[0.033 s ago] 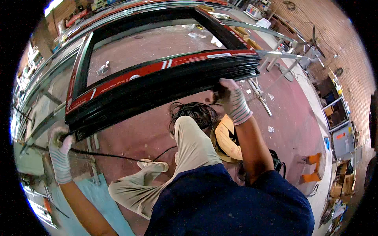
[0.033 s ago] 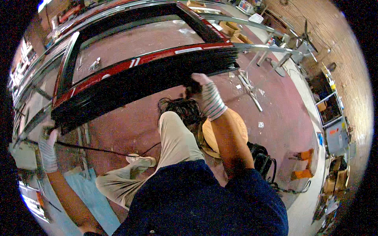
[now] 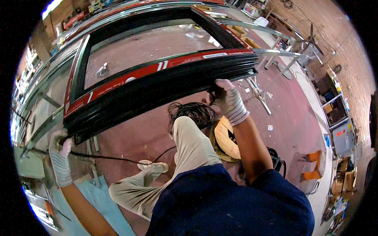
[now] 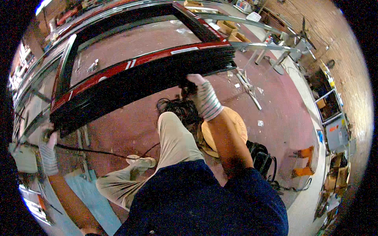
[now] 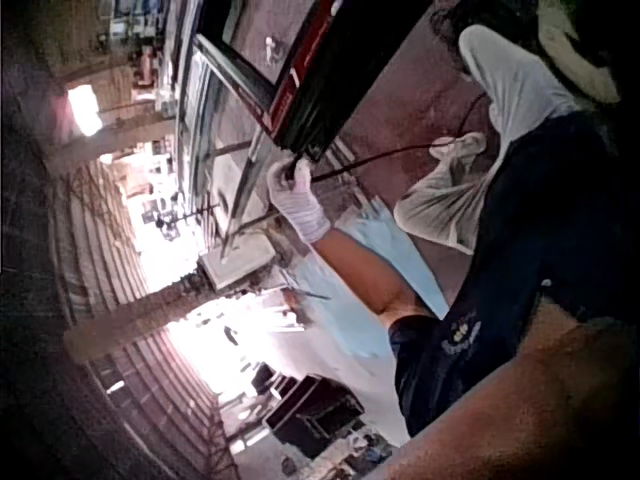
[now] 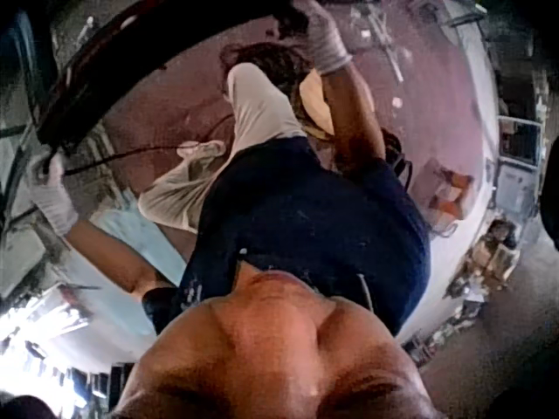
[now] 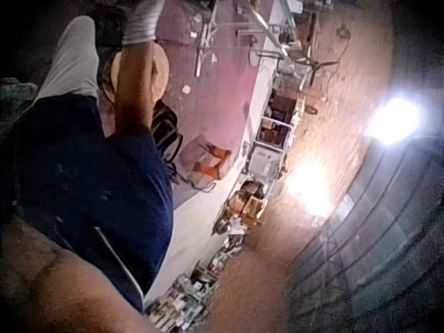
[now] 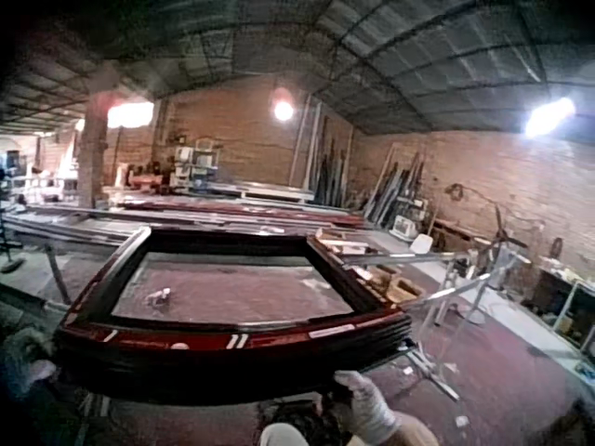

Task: The person sits on the floor and installs a black rubber seal onto a window frame. They use pliers to cut the seal to length and press it into the frame's groove, repeating the process for multiple sides.

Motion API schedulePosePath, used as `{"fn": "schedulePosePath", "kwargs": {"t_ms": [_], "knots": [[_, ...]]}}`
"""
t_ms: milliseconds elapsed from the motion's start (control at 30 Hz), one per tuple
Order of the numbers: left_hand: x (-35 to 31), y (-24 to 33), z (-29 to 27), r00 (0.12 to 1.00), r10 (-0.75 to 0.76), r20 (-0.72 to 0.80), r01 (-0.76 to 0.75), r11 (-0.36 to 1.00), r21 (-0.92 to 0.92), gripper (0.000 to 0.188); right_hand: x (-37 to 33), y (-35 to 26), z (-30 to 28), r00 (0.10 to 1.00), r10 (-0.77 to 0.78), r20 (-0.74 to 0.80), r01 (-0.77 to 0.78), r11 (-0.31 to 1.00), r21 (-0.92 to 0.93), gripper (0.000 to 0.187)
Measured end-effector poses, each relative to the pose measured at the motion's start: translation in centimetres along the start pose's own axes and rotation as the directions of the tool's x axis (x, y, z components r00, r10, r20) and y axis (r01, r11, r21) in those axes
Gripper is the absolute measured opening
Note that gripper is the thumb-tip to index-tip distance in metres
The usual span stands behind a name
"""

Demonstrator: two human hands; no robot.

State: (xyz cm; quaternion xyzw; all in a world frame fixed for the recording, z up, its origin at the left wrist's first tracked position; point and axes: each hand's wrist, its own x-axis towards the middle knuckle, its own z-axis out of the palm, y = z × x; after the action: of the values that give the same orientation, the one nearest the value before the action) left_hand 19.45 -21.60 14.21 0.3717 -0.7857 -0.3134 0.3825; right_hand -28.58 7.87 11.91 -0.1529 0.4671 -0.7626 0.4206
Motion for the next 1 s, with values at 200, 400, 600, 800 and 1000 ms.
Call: {"fn": "schedulePosePath", "kwargs": {"t_ms": [200,400,600,800,1000], "knots": [[0.6,-1.2,0.5,0.982,-0.132,0.133,0.156,0.97,-0.186,0.022,0.8,1.2,0.5,0.983,-0.05,-0.179,0.07,0.992,0.105,0.019],[0.5,-3.4,-0.6,0.991,0.007,0.131,0.0,0.998,-0.056,0.029,-0.1,1.4,1.4,0.999,-0.035,-0.02,0.036,0.999,0.022,0.025],[-0.2,-2.4,-0.8,0.979,-0.135,0.15,0.149,0.985,-0.085,0.027,0.0,1.8,2.5,0.995,-0.053,-0.081,0.052,0.999,-0.016,0.028],[-0.9,-1.9,0.4,0.996,-0.012,0.086,0.02,0.996,-0.089,0.023,1.1,3.0,2.9,0.989,-0.019,-0.148,0.006,0.996,-0.088,0.03],[-1.1,0.2,0.4,0.965,-0.137,0.222,0.133,0.991,0.032,0.019,1.0,4.2,3.1,0.99,-0.099,-0.099,0.09,0.992,-0.093,0.03]]}}
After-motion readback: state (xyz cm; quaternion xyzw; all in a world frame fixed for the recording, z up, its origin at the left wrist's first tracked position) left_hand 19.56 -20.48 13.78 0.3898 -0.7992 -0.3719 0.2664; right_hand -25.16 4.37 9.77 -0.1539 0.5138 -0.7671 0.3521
